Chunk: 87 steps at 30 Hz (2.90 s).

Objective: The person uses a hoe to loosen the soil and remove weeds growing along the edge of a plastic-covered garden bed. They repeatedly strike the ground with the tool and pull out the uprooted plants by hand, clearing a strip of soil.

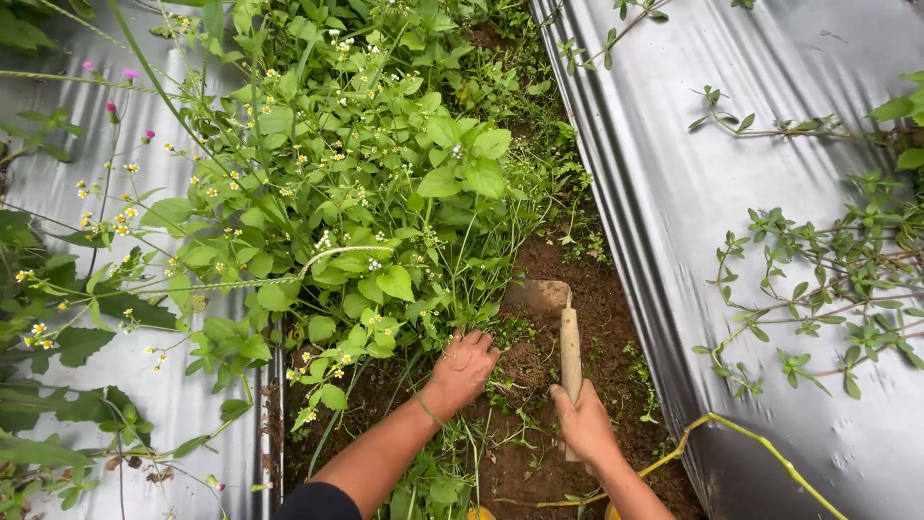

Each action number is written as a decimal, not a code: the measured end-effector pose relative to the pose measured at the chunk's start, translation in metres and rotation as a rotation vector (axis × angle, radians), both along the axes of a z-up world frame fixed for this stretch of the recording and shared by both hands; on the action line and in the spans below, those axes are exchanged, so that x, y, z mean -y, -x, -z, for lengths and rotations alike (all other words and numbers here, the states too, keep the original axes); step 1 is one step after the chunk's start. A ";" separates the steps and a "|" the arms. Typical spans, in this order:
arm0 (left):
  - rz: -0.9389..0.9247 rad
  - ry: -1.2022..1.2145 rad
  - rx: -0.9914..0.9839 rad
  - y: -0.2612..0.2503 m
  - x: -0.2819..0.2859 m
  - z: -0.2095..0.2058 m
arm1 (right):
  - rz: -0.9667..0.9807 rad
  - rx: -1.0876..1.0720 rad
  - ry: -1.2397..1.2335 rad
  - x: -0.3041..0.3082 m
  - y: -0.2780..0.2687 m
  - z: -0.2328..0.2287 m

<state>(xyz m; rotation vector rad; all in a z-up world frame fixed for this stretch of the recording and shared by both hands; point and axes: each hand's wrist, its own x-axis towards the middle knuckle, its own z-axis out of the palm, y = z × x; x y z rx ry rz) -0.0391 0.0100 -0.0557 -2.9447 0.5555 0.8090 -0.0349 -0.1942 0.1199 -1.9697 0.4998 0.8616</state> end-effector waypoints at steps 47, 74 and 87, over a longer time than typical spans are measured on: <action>1.097 -1.484 0.716 0.028 0.009 0.000 | 0.118 -0.212 0.173 0.006 0.111 0.017; -0.323 -0.059 0.087 0.074 -0.045 -0.060 | -0.151 -0.175 0.193 -0.007 0.130 0.039; -0.405 -0.135 0.089 0.074 -0.025 -0.079 | 0.144 0.134 -0.093 -0.021 0.037 0.010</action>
